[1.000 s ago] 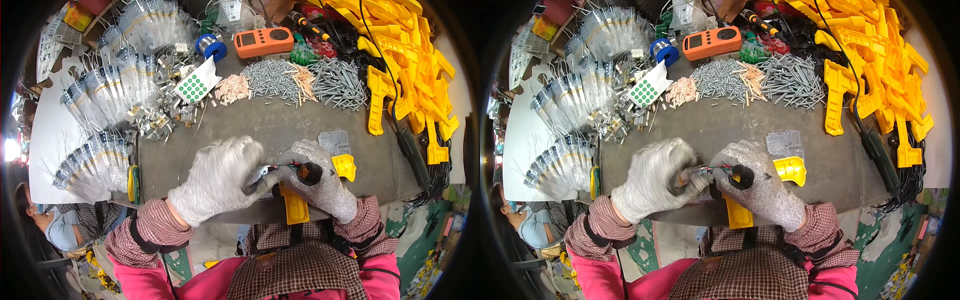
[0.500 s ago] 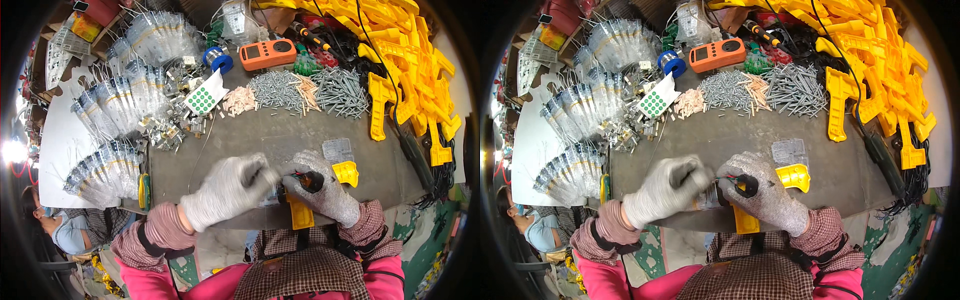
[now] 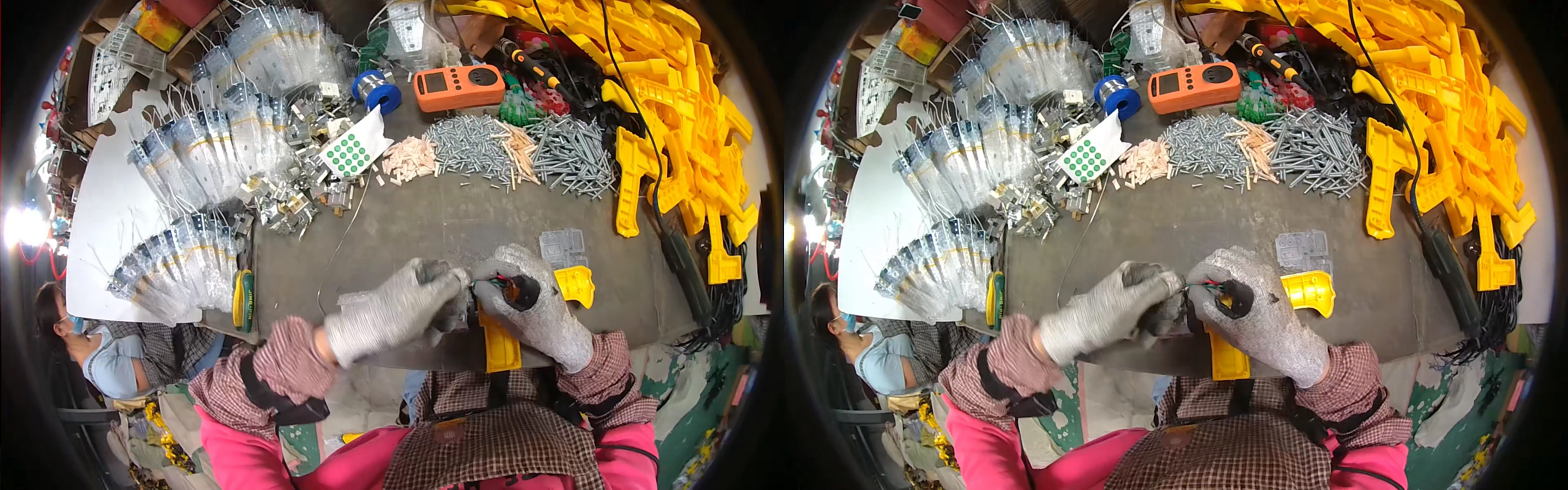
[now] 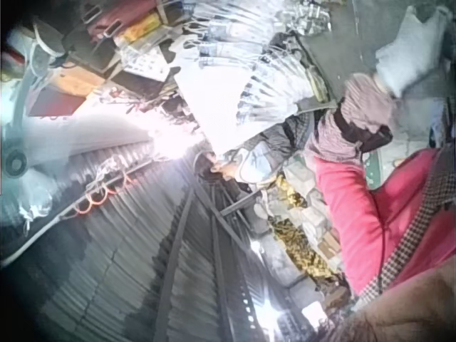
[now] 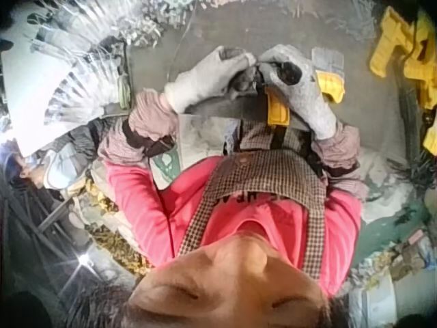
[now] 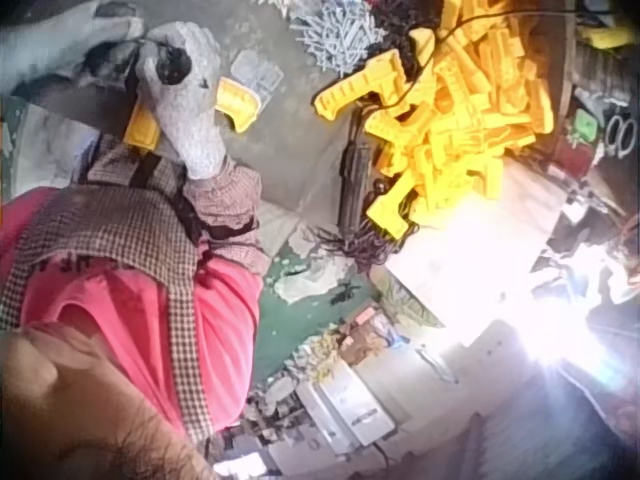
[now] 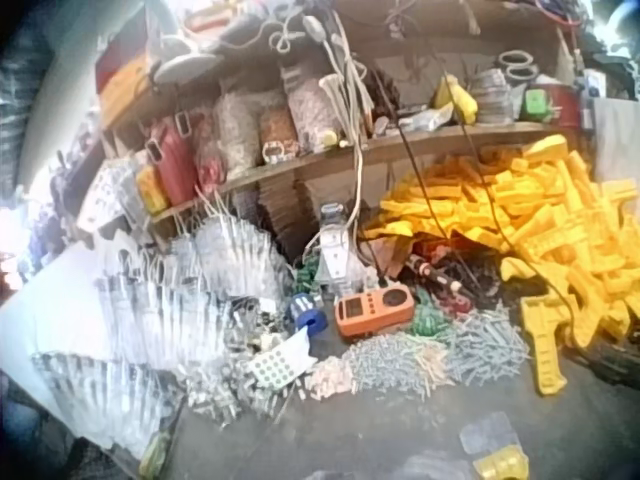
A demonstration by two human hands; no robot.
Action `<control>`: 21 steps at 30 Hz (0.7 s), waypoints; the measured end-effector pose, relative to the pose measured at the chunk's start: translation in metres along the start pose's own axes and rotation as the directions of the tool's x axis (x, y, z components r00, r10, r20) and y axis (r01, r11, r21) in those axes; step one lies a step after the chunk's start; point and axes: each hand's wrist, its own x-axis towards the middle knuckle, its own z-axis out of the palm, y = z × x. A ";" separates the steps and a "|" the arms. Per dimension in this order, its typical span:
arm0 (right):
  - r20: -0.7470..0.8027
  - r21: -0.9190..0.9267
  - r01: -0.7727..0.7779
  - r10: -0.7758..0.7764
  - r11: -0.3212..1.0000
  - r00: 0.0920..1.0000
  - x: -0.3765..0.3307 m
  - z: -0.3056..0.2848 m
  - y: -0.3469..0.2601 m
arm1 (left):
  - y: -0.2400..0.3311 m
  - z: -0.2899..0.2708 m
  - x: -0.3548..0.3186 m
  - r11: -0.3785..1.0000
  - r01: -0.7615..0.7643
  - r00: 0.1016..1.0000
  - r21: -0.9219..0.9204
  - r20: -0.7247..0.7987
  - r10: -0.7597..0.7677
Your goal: Assembling electronic components and soldering wires into a yellow plastic toy gun housing.
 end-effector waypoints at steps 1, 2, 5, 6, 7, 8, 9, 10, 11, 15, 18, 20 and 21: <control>0.001 -0.005 -0.002 0.002 1.000 1.000 -0.001 0.001 0.001 | 0.012 -0.007 -0.003 0.995 0.073 0.996 0.064 0.045 -0.076; -0.019 0.009 -0.011 0.011 1.000 1.000 -0.002 0.002 0.002 | 0.006 -0.005 -0.002 0.848 -0.216 0.951 0.484 -0.093 0.295; -0.005 0.036 -0.011 0.011 0.999 1.000 0.001 0.001 -0.001 | -0.006 -0.001 0.000 0.544 -0.347 0.788 0.764 -0.077 0.611; 0.031 0.052 -0.001 -0.001 0.999 1.000 0.002 0.001 -0.002 | -0.008 0.000 0.000 0.624 -0.352 0.814 0.698 -0.101 0.573; 0.031 0.051 -0.001 -0.001 0.999 1.000 0.002 0.001 -0.002 | -0.010 0.001 0.000 0.697 -0.351 0.837 0.625 -0.124 0.533; 0.020 0.034 -0.008 0.007 0.999 1.000 0.000 0.001 -0.002 | -0.011 0.002 0.000 0.763 -0.345 0.860 0.547 -0.142 0.490; 0.009 0.017 -0.015 0.014 1.000 1.000 -0.001 0.001 -0.003 | -0.011 0.002 0.000 0.822 -0.333 0.881 0.463 -0.157 0.446; 0.008 0.014 -0.016 0.015 1.000 1.000 -0.002 0.001 -0.002 | 0.010 0.000 -0.005 0.997 0.071 0.997 0.024 -0.027 -0.070; -0.002 -0.006 -0.014 0.014 1.000 1.000 -0.003 0.001 -0.001 | 0.006 -0.001 -0.003 0.997 0.069 0.997 0.025 -0.024 -0.068; -0.003 0.049 -0.069 0.070 0.996 0.998 -0.004 0.002 -0.003 | -0.013 0.004 0.001 0.419 -0.439 0.637 0.795 -0.054 0.769; -0.021 0.046 -0.019 0.020 0.999 1.000 -0.005 0.002 0.002 | -0.019 0.011 0.006 0.449 -0.410 0.686 0.794 -0.057 0.726; -0.019 0.035 -0.020 0.021 0.999 1.000 -0.005 0.001 0.001 | -0.027 0.021 0.012 0.703 -0.414 0.704 0.578 -0.286 0.650; -0.018 0.025 -0.019 0.019 1.000 1.000 -0.006 0.001 0.001 | -0.030 0.024 0.015 0.867 -0.406 0.725 0.291 -0.475 0.499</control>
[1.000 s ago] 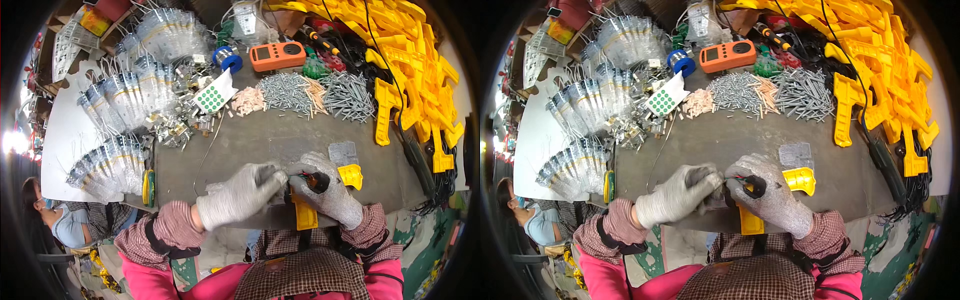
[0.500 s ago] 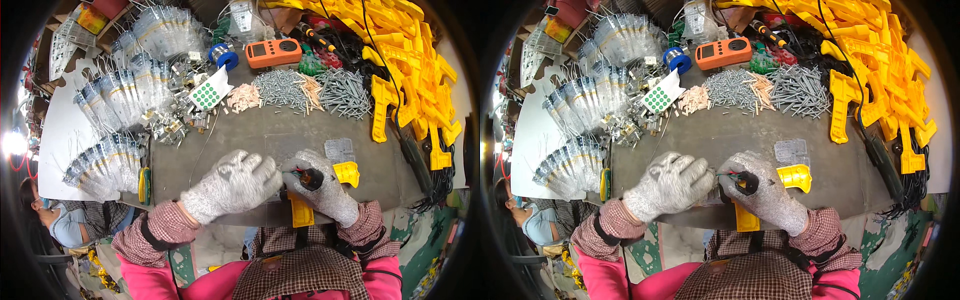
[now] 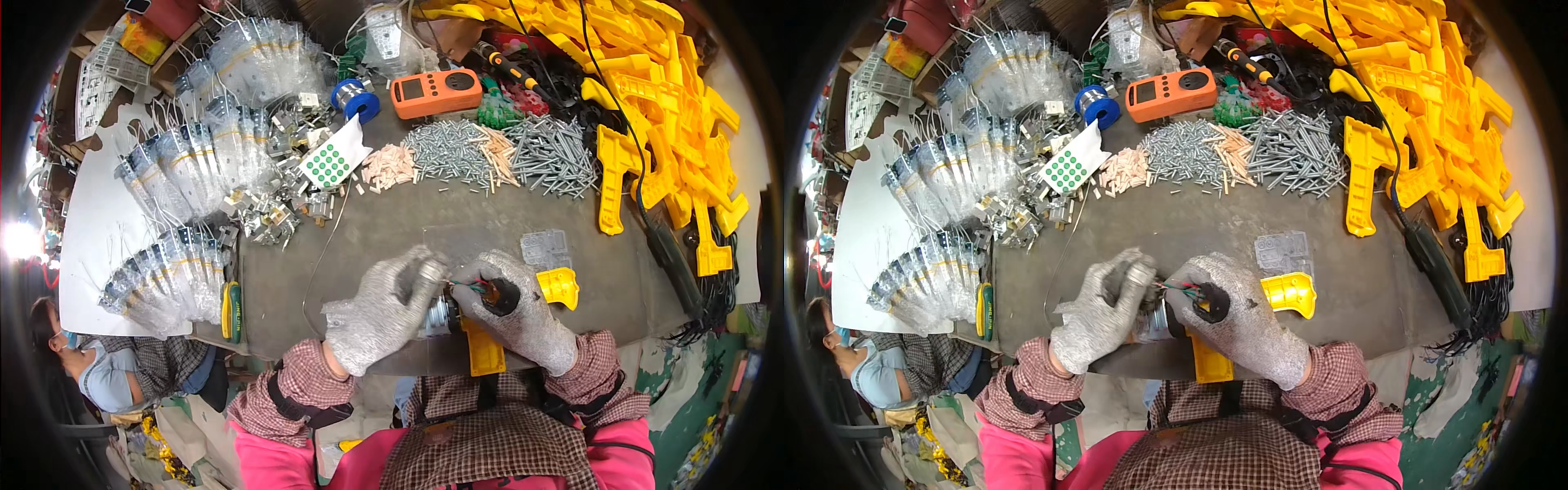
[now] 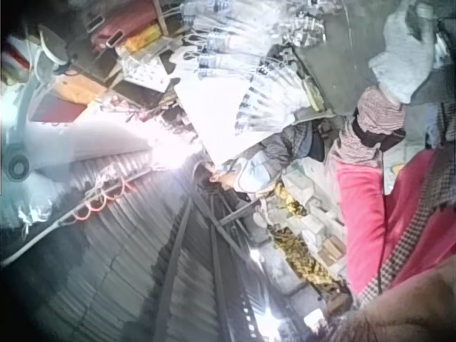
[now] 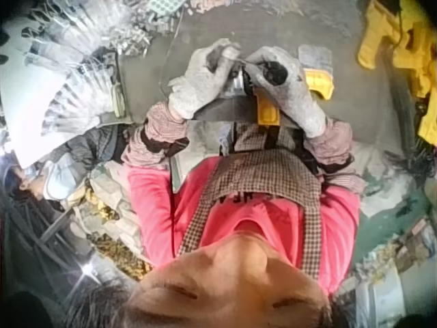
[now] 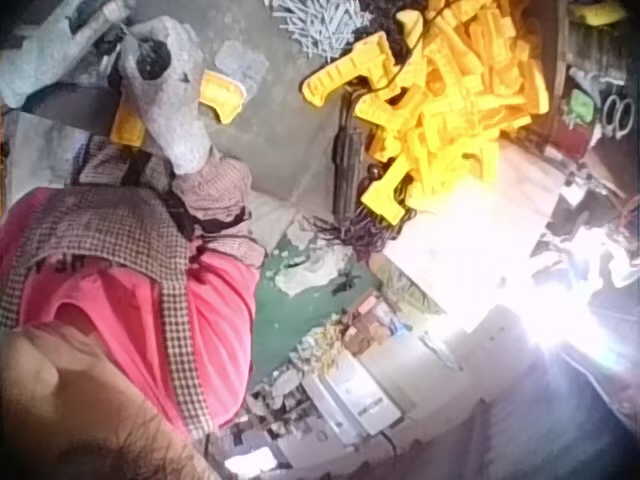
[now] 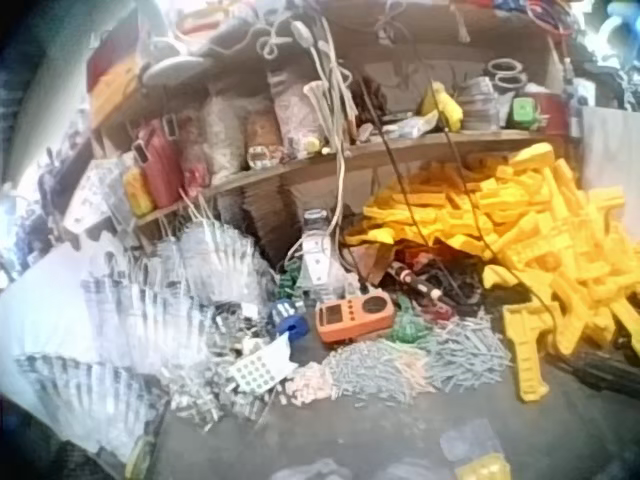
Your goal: Assembling electronic components and soldering wires into a yellow plastic toy gun housing.
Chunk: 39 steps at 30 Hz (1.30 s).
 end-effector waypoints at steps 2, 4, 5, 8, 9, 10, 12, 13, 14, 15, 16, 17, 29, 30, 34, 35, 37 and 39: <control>0.002 0.000 -0.031 0.031 1.000 1.000 0.001 0.001 -0.002 | -0.001 -0.012 0.013 0.998 -0.059 0.983 0.034 0.179 0.052; 0.014 0.008 -0.053 0.053 0.999 0.999 0.003 -0.001 -0.005 | 0.000 -0.008 0.013 0.701 -0.599 0.796 0.388 0.191 0.574; 0.023 -0.032 -0.006 0.007 0.999 1.000 0.005 -0.003 -0.006 | -0.005 -0.004 0.012 0.621 -0.621 0.757 0.479 0.160 0.634; 0.052 -0.103 0.016 -0.011 0.995 0.999 0.001 -0.006 -0.003 | -0.010 -0.008 0.013 0.566 -0.632 0.732 0.529 0.168 0.660; 0.062 -0.141 -0.017 0.026 0.990 0.998 -0.001 -0.005 -0.003 | -0.018 -0.009 0.014 0.596 -0.622 0.744 0.507 0.145 0.653; 0.061 -0.143 -0.011 0.020 0.990 0.998 0.000 -0.004 0.000 | -0.014 -0.013 0.020 0.593 -0.624 0.740 0.509 0.143 0.657; 0.086 -0.192 0.054 -0.037 0.980 0.996 0.000 -0.002 0.001 | 0.003 -0.030 0.035 0.737 -0.389 0.921 0.552 0.203 0.334; 0.094 -0.218 0.010 0.011 0.976 0.996 0.001 -0.003 0.001 | 0.002 -0.043 0.057 0.820 -0.339 0.941 0.461 0.173 0.292; 0.098 -0.219 0.015 0.007 0.976 0.995 0.001 -0.003 -0.001 | -0.012 -0.058 0.076 0.537 -0.355 0.897 0.765 0.119 0.425; 0.092 -0.193 0.014 0.004 0.981 0.996 0.000 -0.002 -0.003 | -0.020 -0.067 0.089 0.357 -0.361 0.822 0.862 0.113 0.559; 0.082 -0.174 0.010 0.004 0.985 0.997 0.000 -0.002 -0.003 | -0.031 -0.078 0.102 0.311 -0.371 0.844 0.875 0.178 0.506; 0.083 -0.176 0.016 -0.002 0.984 0.997 0.000 -0.001 -0.003 | -0.041 -0.083 0.109 0.243 -0.398 0.827 0.884 0.232 0.512; 0.063 -0.101 -0.131 0.138 0.986 0.988 -0.001 -0.001 0.002 | 0.003 -0.052 0.057 0.964 -0.221 0.970 0.145 0.135 0.202; 0.064 -0.073 -0.133 0.138 0.988 0.988 0.001 -0.002 -0.001 | 0.006 -0.045 0.041 0.990 -0.069 0.980 -0.124 0.177 0.091; 0.077 -0.090 -0.106 0.113 0.990 0.991 0.003 -0.003 -0.002 | -0.014 -0.037 0.016 0.977 0.033 0.963 -0.209 0.267 0.025; 0.079 -0.087 -0.111 0.118 0.990 0.990 0.002 -0.003 -0.001 | -0.015 -0.037 0.016 0.977 0.039 0.963 -0.208 0.269 0.019; 0.070 -0.075 -0.084 0.089 0.994 0.994 0.002 -0.002 0.002 | -0.018 -0.039 0.017 0.956 0.078 0.962 -0.283 0.273 0.003; 0.072 -0.074 -0.084 0.090 0.994 0.993 0.003 -0.002 0.001 | -0.013 -0.040 0.018 0.964 0.092 0.961 -0.248 0.277 -0.020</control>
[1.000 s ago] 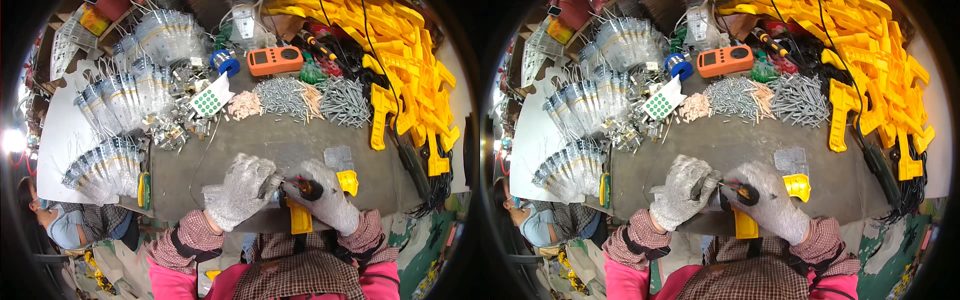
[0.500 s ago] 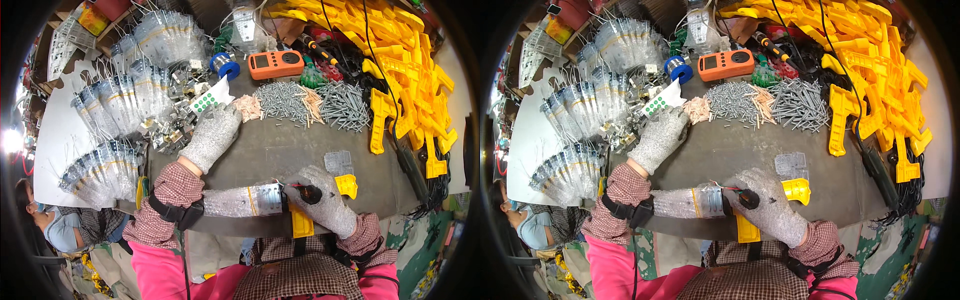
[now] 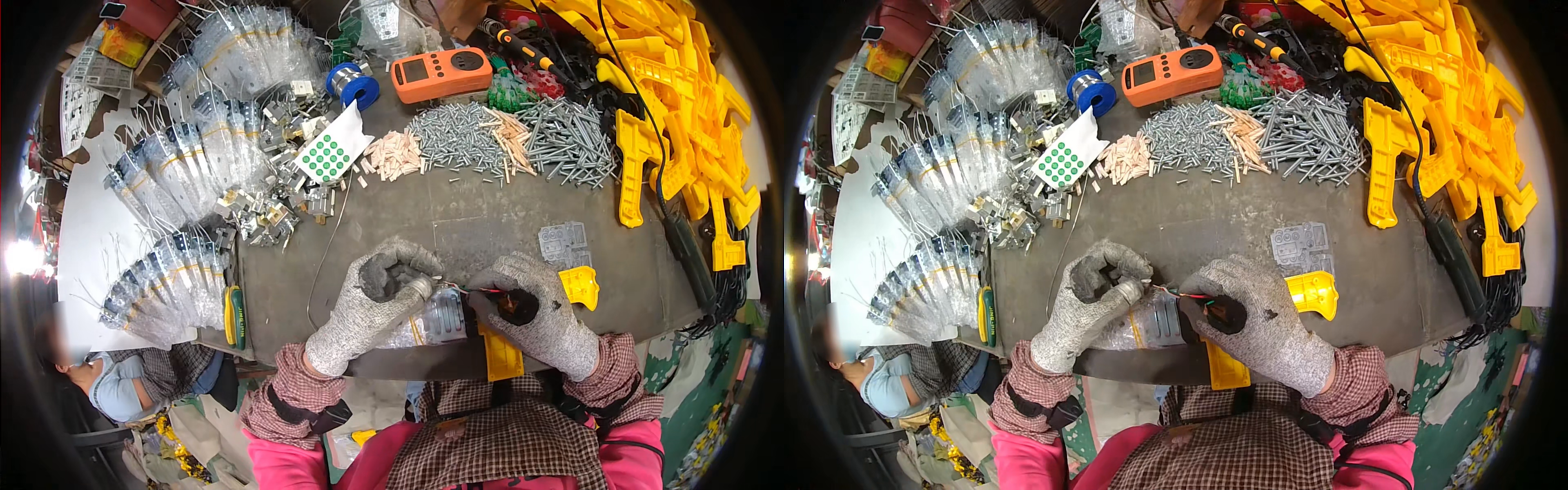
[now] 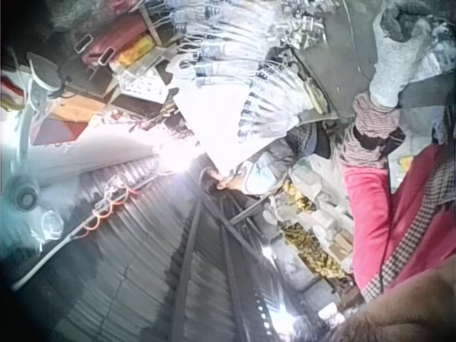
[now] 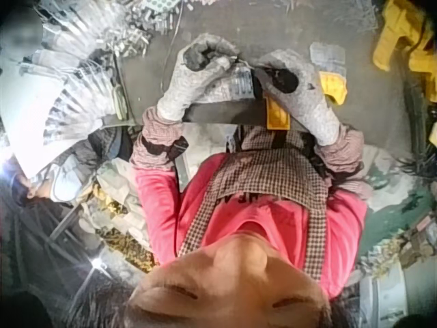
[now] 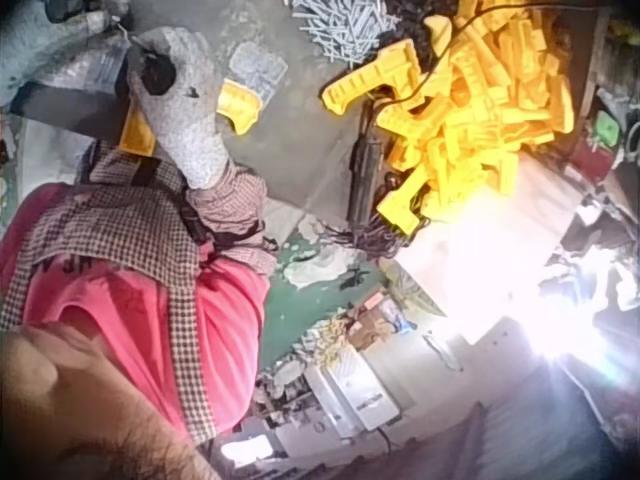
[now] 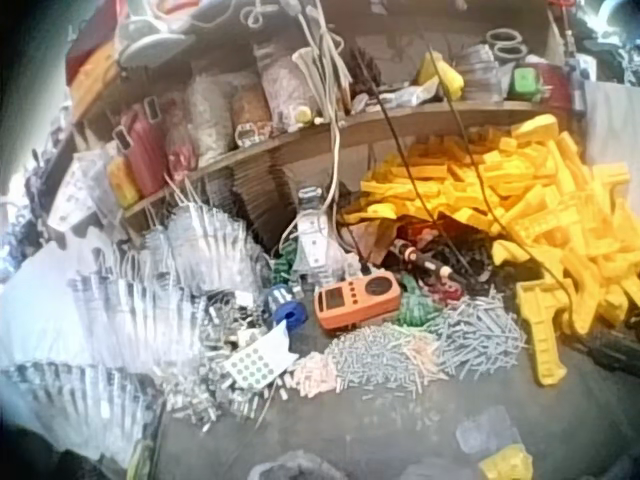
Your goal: Assembling electronic components and soldering wires into a yellow plastic toy gun housing.
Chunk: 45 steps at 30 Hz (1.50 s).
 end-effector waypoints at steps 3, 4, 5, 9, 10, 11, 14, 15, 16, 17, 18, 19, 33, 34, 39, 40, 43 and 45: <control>0.004 -0.005 0.004 -0.004 1.000 1.000 0.001 -0.001 0.000 | 0.001 0.000 0.001 0.998 0.003 1.000 0.062 0.023 -0.004; 0.008 -0.008 0.009 -0.009 1.000 1.000 0.000 -0.001 0.000 | 0.001 0.000 0.000 0.996 -0.015 0.999 0.093 0.047 0.011; 0.008 -0.008 0.008 -0.008 1.000 1.000 -0.001 -0.001 0.000 | 0.002 -0.001 0.000 0.996 -0.014 0.999 0.093 0.047 0.010; 0.011 0.006 0.003 -0.004 1.000 1.000 -0.002 -0.001 -0.001 | -0.002 -0.005 0.002 0.992 -0.094 0.993 0.083 0.081 0.087; 0.012 -0.003 0.013 -0.013 1.000 1.000 -0.002 -0.001 0.000 | -0.004 -0.005 0.003 0.990 -0.120 0.989 0.070 0.093 0.113; 0.013 -0.002 0.014 -0.014 1.000 1.000 -0.002 -0.001 0.000 | -0.003 -0.005 0.003 0.990 -0.120 0.989 0.071 0.091 0.114; 0.010 0.005 0.015 -0.015 1.000 1.000 -0.002 -0.001 0.001 | 0.004 -0.001 0.002 0.994 -0.061 0.991 0.089 0.125 0.050; 0.013 0.003 0.015 -0.015 1.000 1.000 -0.002 -0.001 0.001 | 0.011 0.000 0.003 0.988 -0.085 0.988 0.127 0.137 0.067; 0.018 0.005 0.021 -0.021 1.000 1.000 -0.002 -0.001 0.000 | 0.016 0.002 0.002 0.979 -0.109 0.986 0.169 0.146 0.085; 0.017 0.006 0.024 -0.024 1.000 1.000 -0.002 -0.001 0.000 | 0.018 0.002 0.000 0.979 -0.111 0.986 0.172 0.144 0.086; 0.011 0.016 0.025 -0.025 1.000 1.000 -0.003 -0.001 -0.001 | 0.019 0.003 -0.001 0.995 -0.039 0.995 0.092 0.100 0.030; 0.006 0.024 0.022 -0.023 0.999 1.000 -0.002 0.000 -0.001 | 0.019 0.003 -0.001 1.000 0.030 0.998 0.006 0.063 -0.030; -0.005 0.005 0.047 -0.047 0.999 0.999 0.000 0.001 -0.003 | 0.023 0.008 0.000 0.778 -0.358 0.933 0.516 0.238 0.271; -0.027 -0.009 0.053 -0.053 0.999 0.998 0.000 0.003 -0.003 | 0.025 0.010 0.000 0.421 -0.505 0.854 0.754 0.362 0.374; -0.006 -0.084 0.079 -0.079 0.993 0.997 -0.005 0.000 -0.002 | 0.017 0.012 -0.002 0.884 -0.311 0.941 0.349 0.244 0.235; 0.022 -0.122 0.088 -0.086 0.989 0.996 -0.005 -0.001 -0.003 | 0.016 0.013 -0.003 0.949 -0.217 0.961 0.227 0.218 0.167; 0.064 -0.205 0.163 -0.153 0.965 0.986 -0.005 -0.009 -0.002 | 0.010 0.015 -0.003 0.875 -0.356 0.930 0.327 0.209 0.301; 0.079 -0.220 0.160 -0.146 0.962 0.986 -0.006 -0.012 -0.001 | 0.010 0.016 0.000 0.810 -0.411 0.911 0.418 0.223 0.347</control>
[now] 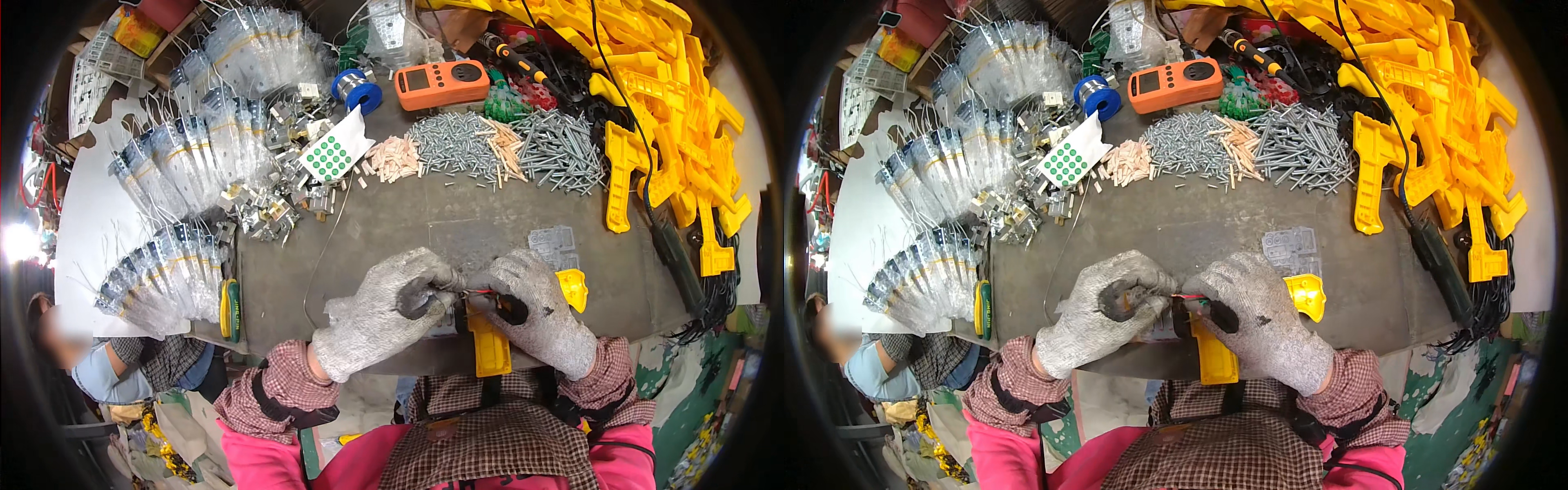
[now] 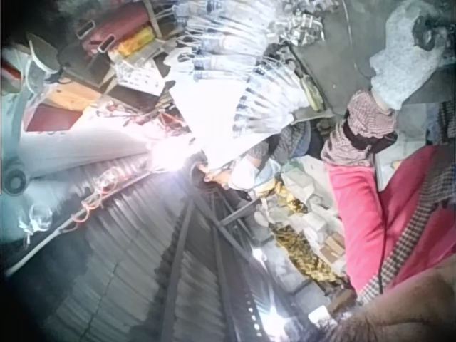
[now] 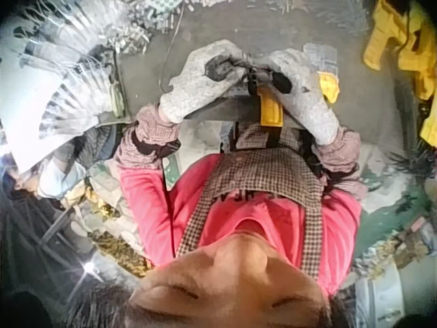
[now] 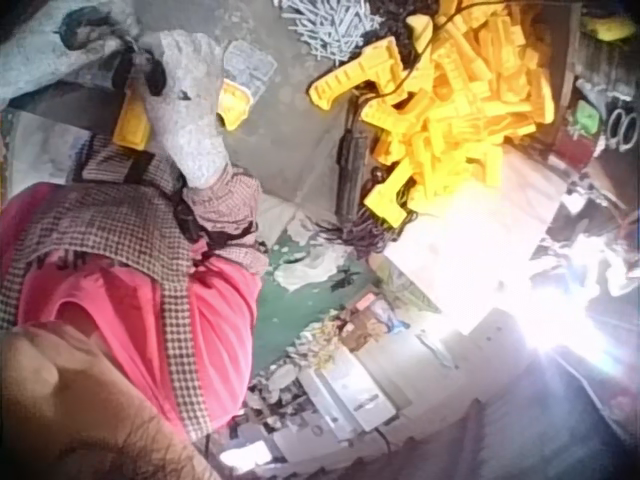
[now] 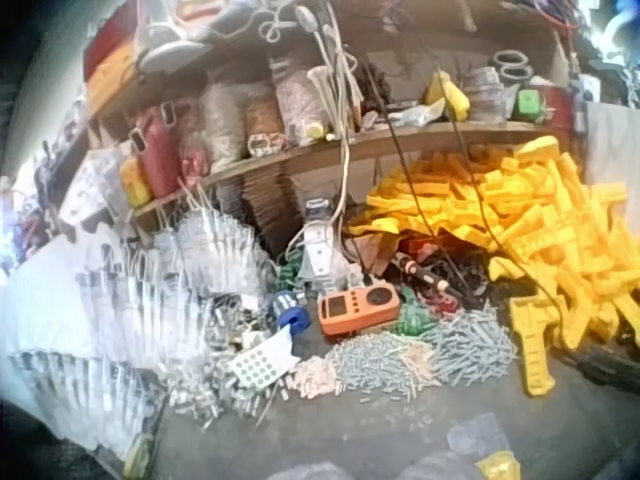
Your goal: Assembling electronic components and soldering wires into a yellow plastic toy gun housing.
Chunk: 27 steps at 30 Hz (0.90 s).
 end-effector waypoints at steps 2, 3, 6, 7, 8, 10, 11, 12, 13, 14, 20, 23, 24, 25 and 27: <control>0.008 -0.021 -0.004 0.004 1.000 1.000 0.000 0.000 -0.001 | -0.001 0.001 0.002 0.992 -0.059 0.998 0.115 0.000 0.060; -0.032 0.004 -0.023 0.023 1.000 0.999 -0.001 0.005 -0.001 | -0.003 0.001 0.002 0.992 -0.073 0.997 0.101 0.011 0.072; -0.050 0.037 -0.053 0.055 0.998 0.997 -0.002 0.007 -0.001 | -0.001 0.001 -0.001 1.000 -0.015 1.000 -0.015 0.007 0.015; -0.040 0.049 -0.066 0.068 0.997 0.997 -0.002 0.008 -0.001 | 0.000 -0.001 -0.002 0.992 0.057 0.998 -0.111 0.008 -0.056; -0.042 0.045 -0.068 0.069 0.997 0.997 -0.001 0.009 -0.001 | -0.001 -0.001 0.000 0.992 0.052 0.999 -0.113 0.010 -0.051; -0.055 0.050 -0.086 0.089 0.995 0.995 0.000 0.009 0.002 | -0.003 0.002 0.006 0.996 0.021 0.998 -0.081 0.056 -0.016; -0.055 0.043 -0.085 0.087 0.995 0.995 -0.001 0.009 0.003 | -0.002 0.003 0.008 0.996 0.014 0.999 -0.084 0.053 -0.010; -0.086 0.069 -0.071 0.077 0.995 0.993 -0.004 0.010 0.002 | -0.002 0.003 0.007 0.948 0.175 0.985 -0.267 0.040 -0.170; -0.125 0.086 -0.050 0.061 0.995 0.990 -0.005 0.005 0.001 | 0.001 0.001 0.008 0.846 0.306 0.948 -0.437 0.057 -0.314; -0.134 0.066 -0.049 0.057 0.997 0.989 -0.003 -0.001 0.003 | -0.006 -0.001 0.007 0.851 0.288 0.954 -0.440 0.057 -0.293; -0.344 -0.618 -0.176 -0.062 0.767 0.937 0.014 -0.119 0.101 | -0.029 -0.027 0.052 0.936 0.334 0.927 -0.116 0.220 -0.304; -0.303 -0.735 -0.116 -0.172 0.668 0.937 0.016 -0.144 0.148 | -0.028 -0.008 0.122 0.763 -0.358 0.934 0.538 0.219 0.283; -0.297 -0.743 -0.100 -0.193 0.661 0.935 0.016 -0.157 0.161 | -0.027 0.001 0.143 0.547 -0.497 0.865 0.674 0.333 0.376; -0.313 -0.755 -0.089 -0.237 0.649 0.920 0.018 -0.170 0.178 | -0.036 0.012 0.157 0.462 -0.612 0.779 0.642 0.389 0.491; -0.339 -0.757 -0.058 -0.315 0.651 0.887 0.031 -0.184 0.201 | -0.042 0.023 0.166 0.474 -0.539 0.840 0.696 0.486 0.243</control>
